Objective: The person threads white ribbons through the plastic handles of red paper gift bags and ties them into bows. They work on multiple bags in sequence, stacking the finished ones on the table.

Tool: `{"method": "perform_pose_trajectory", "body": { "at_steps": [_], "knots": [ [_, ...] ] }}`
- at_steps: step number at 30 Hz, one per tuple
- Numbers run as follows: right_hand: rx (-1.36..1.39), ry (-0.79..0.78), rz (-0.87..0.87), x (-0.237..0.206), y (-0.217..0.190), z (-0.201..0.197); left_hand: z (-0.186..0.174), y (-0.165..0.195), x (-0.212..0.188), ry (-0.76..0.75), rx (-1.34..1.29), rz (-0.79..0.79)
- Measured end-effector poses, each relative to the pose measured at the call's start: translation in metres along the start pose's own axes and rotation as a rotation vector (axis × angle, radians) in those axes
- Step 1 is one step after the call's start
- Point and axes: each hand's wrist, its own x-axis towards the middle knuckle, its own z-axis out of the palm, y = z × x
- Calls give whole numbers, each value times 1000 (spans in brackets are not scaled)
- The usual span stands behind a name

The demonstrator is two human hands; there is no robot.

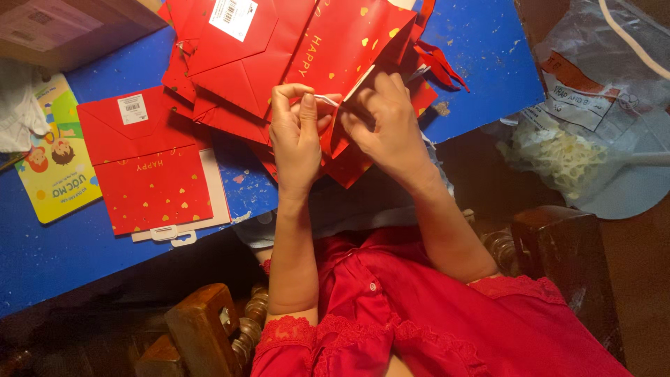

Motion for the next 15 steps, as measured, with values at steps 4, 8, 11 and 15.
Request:
{"method": "perform_pose_trajectory", "body": {
  "at_steps": [4,8,11,15],
  "knots": [
    [33,-7,-27,-3,3,-1,1,-1,-1,-41,-93,18],
    [52,-13,-46,-5,7,-2,-1,3,-3,-91,-65,47],
    [82,-55,-32,-5,11,-7,2,7,-4,-28,120,63],
    [129,-57,-74,-5,9,-13,9,10,-6,47,175,114]
  ]
}}
